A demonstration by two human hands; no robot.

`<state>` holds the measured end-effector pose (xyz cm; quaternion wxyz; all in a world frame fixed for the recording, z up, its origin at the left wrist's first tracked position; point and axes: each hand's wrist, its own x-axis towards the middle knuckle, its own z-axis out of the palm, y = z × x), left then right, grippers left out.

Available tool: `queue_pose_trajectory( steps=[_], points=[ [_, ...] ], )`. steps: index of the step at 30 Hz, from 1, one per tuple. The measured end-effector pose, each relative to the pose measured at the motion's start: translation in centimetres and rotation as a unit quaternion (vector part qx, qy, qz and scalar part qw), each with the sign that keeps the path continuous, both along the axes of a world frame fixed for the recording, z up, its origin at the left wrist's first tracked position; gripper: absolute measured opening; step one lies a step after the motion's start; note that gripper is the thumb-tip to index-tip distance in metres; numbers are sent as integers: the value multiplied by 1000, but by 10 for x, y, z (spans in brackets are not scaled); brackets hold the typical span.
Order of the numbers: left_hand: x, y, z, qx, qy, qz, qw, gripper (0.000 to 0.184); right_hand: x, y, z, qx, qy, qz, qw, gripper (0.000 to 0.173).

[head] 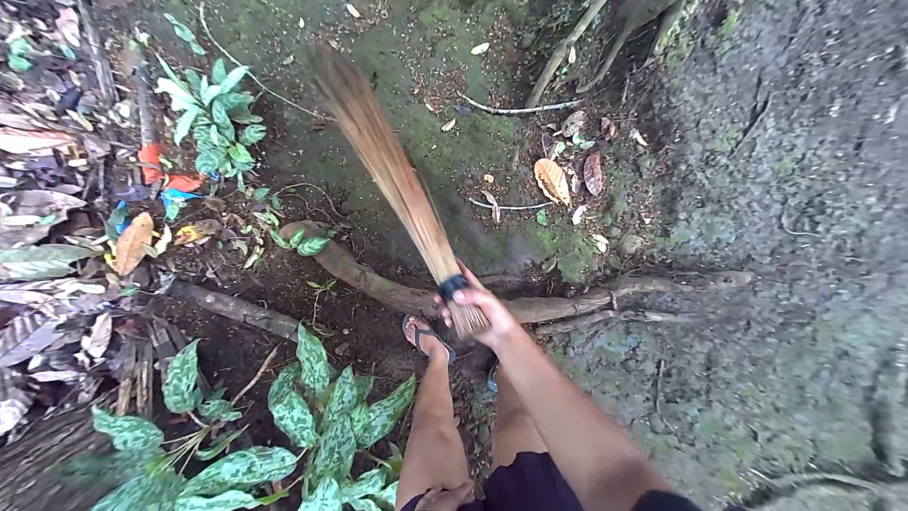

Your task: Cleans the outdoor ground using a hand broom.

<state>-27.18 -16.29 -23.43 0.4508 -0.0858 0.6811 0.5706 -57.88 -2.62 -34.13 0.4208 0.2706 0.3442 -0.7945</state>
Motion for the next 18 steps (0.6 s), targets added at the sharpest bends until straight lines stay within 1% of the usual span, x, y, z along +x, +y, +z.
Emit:
queue_pose_trajectory(
  steps=[2,4,5,6,8,9,10,11,13,14,15,16,17,18],
  points=[
    [-3,0,1,6,-2,6,1000,37,33,24,36,59,3,-69,996,114],
    [-2,0,0,12,-2,17,1000,37,60,41,52,144,-27,-136,980,108],
    [-1,-1,0,15,0,21,1000,37,67,47,49,188,-42,-162,968,101],
    [0,0,-1,16,3,24,1000,38,70,51,38,232,-53,-183,954,91],
    [3,1,-2,14,14,27,999,37,57,54,-3,299,-77,-224,924,61],
    [4,1,-2,11,19,25,999,37,45,50,-25,314,-100,-246,912,49],
    [3,1,-2,7,19,21,1000,37,29,42,-44,311,-131,-261,904,40],
    [2,1,-2,1,12,14,1000,36,14,30,-59,300,-159,-254,906,31],
    [-5,2,4,-14,-19,-2,1000,38,-7,11,-81,230,-179,-191,937,36],
    [-8,3,5,-20,-23,-6,1000,38,-16,7,-87,186,-177,-160,953,34],
    [-6,3,4,-25,-11,-8,1000,37,-24,7,-89,141,-172,-134,966,28],
    [-4,2,1,-28,10,-9,1000,35,-30,11,-87,96,-162,-115,975,26],
    [-2,2,1,-31,20,-14,999,35,-32,18,-82,63,-150,-111,980,27],
    [-3,3,2,-35,25,-18,999,35,-30,28,-73,35,-136,-111,984,32]
  ],
)
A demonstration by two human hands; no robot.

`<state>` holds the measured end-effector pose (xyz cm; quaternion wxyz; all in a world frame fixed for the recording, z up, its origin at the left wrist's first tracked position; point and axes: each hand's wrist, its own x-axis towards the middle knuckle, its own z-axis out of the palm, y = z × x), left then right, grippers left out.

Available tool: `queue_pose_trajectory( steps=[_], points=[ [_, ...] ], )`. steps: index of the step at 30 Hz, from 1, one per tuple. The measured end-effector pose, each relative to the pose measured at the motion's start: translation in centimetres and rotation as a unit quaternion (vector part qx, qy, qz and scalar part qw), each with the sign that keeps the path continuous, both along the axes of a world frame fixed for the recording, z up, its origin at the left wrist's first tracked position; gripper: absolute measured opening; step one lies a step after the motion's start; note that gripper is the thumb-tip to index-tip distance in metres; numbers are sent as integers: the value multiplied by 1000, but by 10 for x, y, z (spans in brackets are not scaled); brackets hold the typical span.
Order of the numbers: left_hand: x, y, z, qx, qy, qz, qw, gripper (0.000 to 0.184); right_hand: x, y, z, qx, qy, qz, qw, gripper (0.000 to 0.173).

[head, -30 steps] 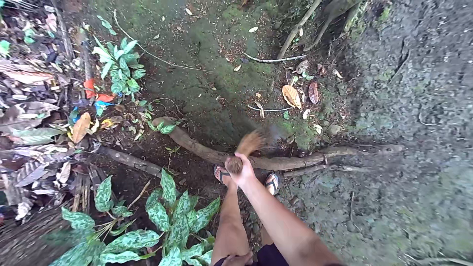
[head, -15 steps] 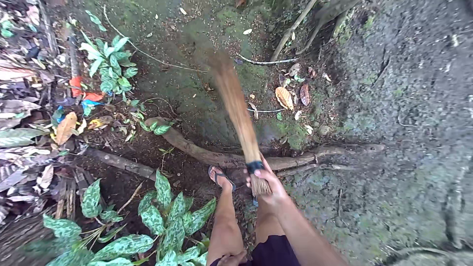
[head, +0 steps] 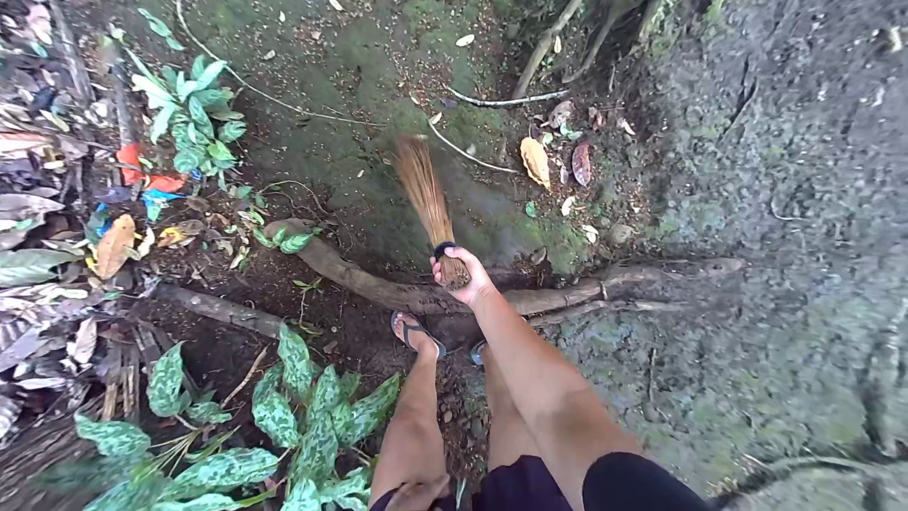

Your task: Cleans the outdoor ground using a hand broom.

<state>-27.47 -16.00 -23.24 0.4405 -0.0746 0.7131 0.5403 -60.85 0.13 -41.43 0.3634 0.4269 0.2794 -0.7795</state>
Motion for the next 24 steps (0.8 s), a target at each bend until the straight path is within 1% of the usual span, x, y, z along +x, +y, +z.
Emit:
queue_pose_trajectory(
  steps=[3,4,5,6,8,10,11,13,14,16,18,19,21,23,24],
  points=[
    [-10,7,0,-28,2,-10,1000,36,12,23,46,-72,72,36,994,64],
    [-10,12,1,-36,2,-13,999,37,21,34,64,-82,86,33,992,71],
    [-9,18,4,-42,3,-19,999,37,33,49,83,-73,100,27,992,77],
    [-10,23,6,-46,3,-26,999,38,44,66,100,-46,116,20,992,85],
    [-14,35,8,-49,5,-34,998,38,65,104,131,39,142,-4,989,97],
    [-16,47,8,-46,1,-32,998,38,87,146,149,127,139,-53,981,106],
    [-17,54,8,-42,-2,-26,999,38,96,166,150,169,131,-83,973,107],
    [-15,68,11,-41,-8,-17,999,38,108,200,141,253,108,-132,952,99],
    [-15,75,12,-43,-9,-18,999,38,105,215,131,289,91,-153,940,90],
    [-13,89,13,-50,-10,-21,998,37,83,239,107,323,42,-205,923,59],
    [-12,103,14,-58,-15,-24,998,37,50,259,85,282,-20,-270,921,22],
    [-13,109,14,-63,-19,-32,997,37,38,268,75,239,-32,-287,927,17],
    [-15,122,15,-76,-27,-51,995,38,36,292,63,143,-18,-285,948,18],
    [-19,136,16,-88,-34,-66,993,38,54,323,66,56,27,-256,965,26],
    [-22,143,16,-92,-36,-70,993,38,66,336,77,25,58,-229,971,34]
  ],
)
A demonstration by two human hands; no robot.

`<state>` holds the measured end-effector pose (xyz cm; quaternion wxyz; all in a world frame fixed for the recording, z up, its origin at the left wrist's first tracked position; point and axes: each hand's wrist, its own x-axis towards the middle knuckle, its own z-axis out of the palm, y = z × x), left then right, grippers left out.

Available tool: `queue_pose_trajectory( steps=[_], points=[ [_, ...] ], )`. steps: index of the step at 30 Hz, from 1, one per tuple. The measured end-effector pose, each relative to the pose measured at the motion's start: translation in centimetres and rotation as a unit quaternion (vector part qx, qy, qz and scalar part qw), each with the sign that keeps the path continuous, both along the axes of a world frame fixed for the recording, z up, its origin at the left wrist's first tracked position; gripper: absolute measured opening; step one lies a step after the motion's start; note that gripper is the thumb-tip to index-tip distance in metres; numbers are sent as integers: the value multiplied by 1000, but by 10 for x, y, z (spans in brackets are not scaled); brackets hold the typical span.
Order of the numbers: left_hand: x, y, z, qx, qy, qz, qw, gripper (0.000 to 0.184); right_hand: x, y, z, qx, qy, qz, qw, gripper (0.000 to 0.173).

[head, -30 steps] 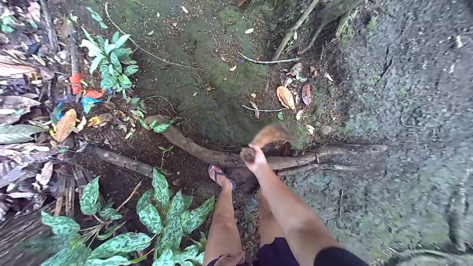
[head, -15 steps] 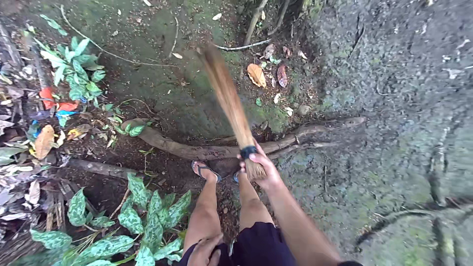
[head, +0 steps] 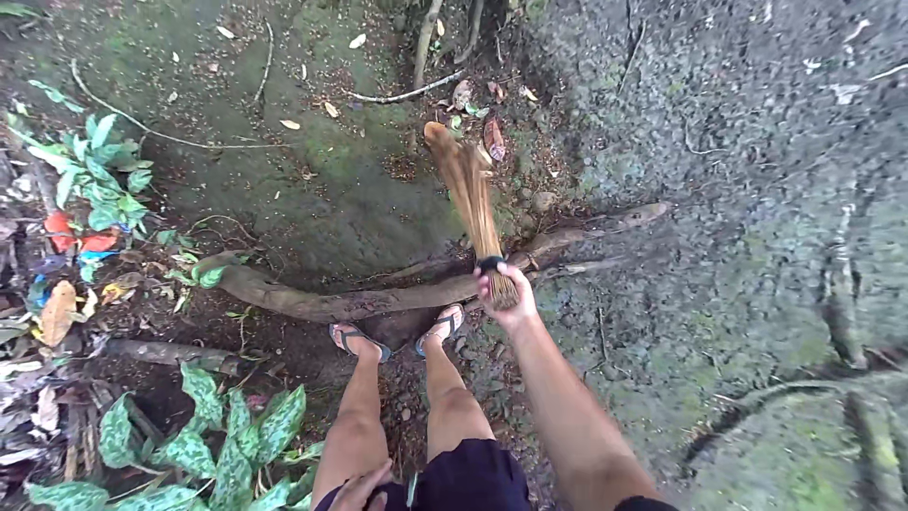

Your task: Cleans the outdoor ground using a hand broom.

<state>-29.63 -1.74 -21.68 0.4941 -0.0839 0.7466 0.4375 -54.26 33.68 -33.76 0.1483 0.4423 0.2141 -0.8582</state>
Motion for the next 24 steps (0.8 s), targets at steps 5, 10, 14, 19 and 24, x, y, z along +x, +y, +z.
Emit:
queue_pose_trajectory(
  steps=[5,10,14,19,24],
  points=[
    [-15,34,7,-36,-12,37,999,37,65,10,86,45,46,54,997,111],
    [-21,64,7,-105,112,85,984,28,65,20,70,163,-33,6,986,86],
    [-48,107,0,-83,164,125,975,28,3,50,-2,74,-72,8,995,36],
    [-122,191,-16,13,38,198,979,38,30,93,3,21,-12,64,998,55],
    [-181,286,-11,117,-189,253,942,66,117,96,87,221,62,284,931,120]
  ],
)
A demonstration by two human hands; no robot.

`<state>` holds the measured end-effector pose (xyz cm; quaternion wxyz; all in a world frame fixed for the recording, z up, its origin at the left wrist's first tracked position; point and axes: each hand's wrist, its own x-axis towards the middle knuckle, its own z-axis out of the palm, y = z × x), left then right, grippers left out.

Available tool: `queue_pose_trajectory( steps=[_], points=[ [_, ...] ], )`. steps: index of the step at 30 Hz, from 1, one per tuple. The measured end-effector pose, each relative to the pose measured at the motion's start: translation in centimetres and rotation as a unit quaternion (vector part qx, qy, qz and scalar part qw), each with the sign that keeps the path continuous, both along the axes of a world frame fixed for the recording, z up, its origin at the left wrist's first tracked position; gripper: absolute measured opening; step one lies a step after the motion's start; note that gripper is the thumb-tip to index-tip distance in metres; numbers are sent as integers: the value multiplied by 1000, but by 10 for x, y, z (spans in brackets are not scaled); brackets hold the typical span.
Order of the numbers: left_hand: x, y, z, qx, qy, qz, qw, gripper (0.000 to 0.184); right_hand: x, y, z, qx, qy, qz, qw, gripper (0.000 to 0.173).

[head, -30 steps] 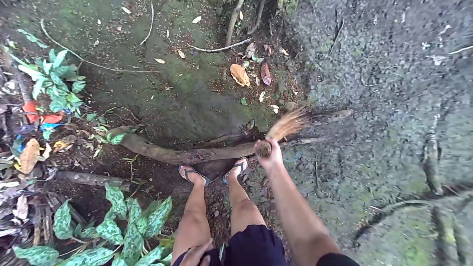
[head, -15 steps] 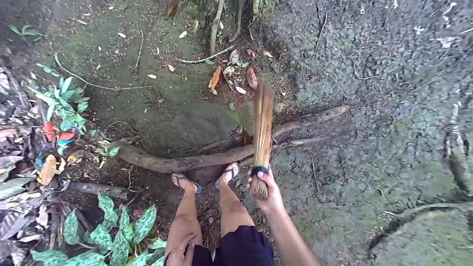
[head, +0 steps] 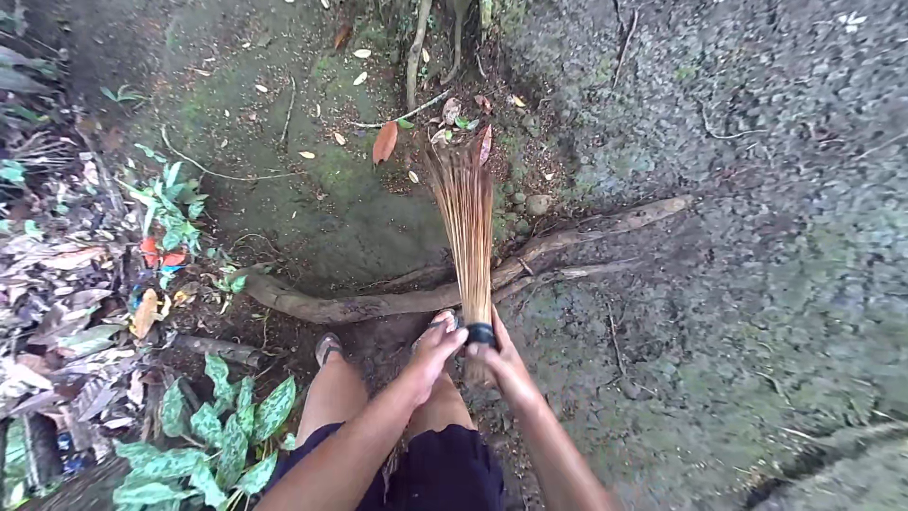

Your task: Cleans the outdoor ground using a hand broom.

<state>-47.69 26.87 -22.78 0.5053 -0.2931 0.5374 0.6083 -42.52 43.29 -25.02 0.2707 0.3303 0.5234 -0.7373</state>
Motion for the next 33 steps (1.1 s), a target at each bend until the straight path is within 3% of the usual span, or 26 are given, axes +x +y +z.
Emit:
queue_pose_trajectory(
  steps=[1,3,6,9,15,19,22,25,27,29,33],
  points=[
    [-5,15,-3,20,-31,2,999,64,14,3,17,40,23,65,997,124],
    [-9,31,-11,54,-88,22,994,49,36,11,41,116,60,130,983,111],
    [-15,24,-25,93,-160,73,980,31,61,24,43,176,51,59,981,91],
    [-42,1,-29,53,-206,126,969,27,82,36,28,167,-25,4,986,81],
    [-85,-30,-59,-42,-147,216,964,32,116,31,-3,143,-125,-124,974,60],
    [-74,-37,-28,9,-140,222,965,34,127,31,-8,158,-138,-199,957,56],
    [-76,-51,10,97,-213,225,946,37,124,33,-7,194,-154,-236,940,55],
    [-90,-80,19,203,-291,206,912,39,113,28,-10,243,-152,-257,923,58],
    [-116,-106,2,247,-336,206,885,39,100,9,-15,272,-154,-268,912,60],
    [-154,-136,-25,231,-358,216,878,39,82,-22,-22,287,-167,-267,905,62],
    [-237,-222,-85,82,-292,293,907,33,40,-101,-24,275,-196,-255,906,57]
  ],
)
